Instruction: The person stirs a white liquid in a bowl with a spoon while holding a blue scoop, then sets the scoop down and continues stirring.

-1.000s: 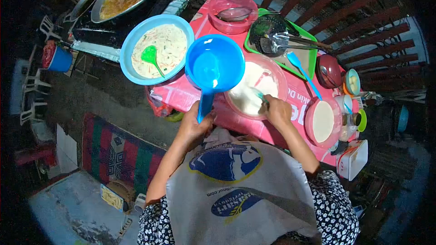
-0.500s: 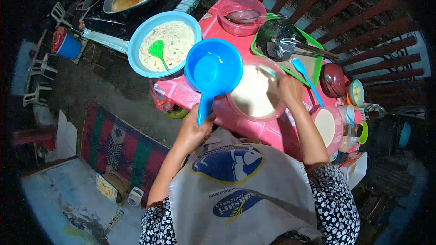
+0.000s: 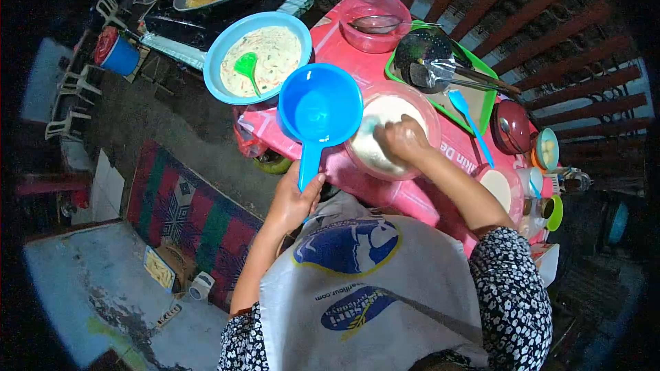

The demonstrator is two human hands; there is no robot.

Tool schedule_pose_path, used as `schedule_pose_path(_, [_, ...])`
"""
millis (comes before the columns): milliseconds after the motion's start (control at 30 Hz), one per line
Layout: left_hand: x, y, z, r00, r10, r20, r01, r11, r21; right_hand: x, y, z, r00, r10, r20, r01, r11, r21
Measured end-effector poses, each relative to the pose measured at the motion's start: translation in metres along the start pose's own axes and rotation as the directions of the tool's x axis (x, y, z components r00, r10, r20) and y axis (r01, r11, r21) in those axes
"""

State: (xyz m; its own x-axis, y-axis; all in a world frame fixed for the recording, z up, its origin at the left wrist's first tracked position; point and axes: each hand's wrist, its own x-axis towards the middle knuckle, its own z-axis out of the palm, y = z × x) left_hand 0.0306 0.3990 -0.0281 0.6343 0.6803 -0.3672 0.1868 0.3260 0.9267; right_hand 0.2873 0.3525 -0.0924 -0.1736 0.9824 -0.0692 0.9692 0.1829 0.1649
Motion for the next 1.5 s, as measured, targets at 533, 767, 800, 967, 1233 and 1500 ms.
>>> schedule_pose_path(533, [-0.011,-0.022,0.016,0.988,0.004,-0.152,0.029,0.976,0.214,-0.044,-0.002,-0.034,0.854,0.387,0.349,-0.469,0.862,0.193])
schedule_pose_path(767, [-0.006,-0.027,0.023,0.953,0.244,-0.179,-0.122,0.852,0.509,-0.039,0.021,-0.006,0.873,0.484,0.054,-0.484,0.85,0.21])
schedule_pose_path(800, [-0.004,-0.029,0.024,0.946,0.271,-0.177,-0.139,0.833,0.535,-0.04,0.024,-0.014,0.871,0.492,-0.01,-0.476,0.848,0.232])
schedule_pose_path(967, [0.005,-0.027,0.034,0.936,0.307,-0.172,-0.155,0.797,0.584,-0.036,0.028,0.011,0.87,0.476,0.125,-0.492,0.85,0.188])
schedule_pose_path(1233, [0.019,-0.025,0.049,0.947,0.277,-0.16,-0.113,0.757,0.643,-0.046,0.037,-0.005,0.789,0.548,0.277,-0.613,0.73,0.302])
schedule_pose_path(1500, [0.029,-0.02,0.055,0.953,0.281,-0.116,-0.122,0.703,0.7,-0.056,0.049,0.027,0.828,0.543,0.142,-0.557,0.766,0.32])
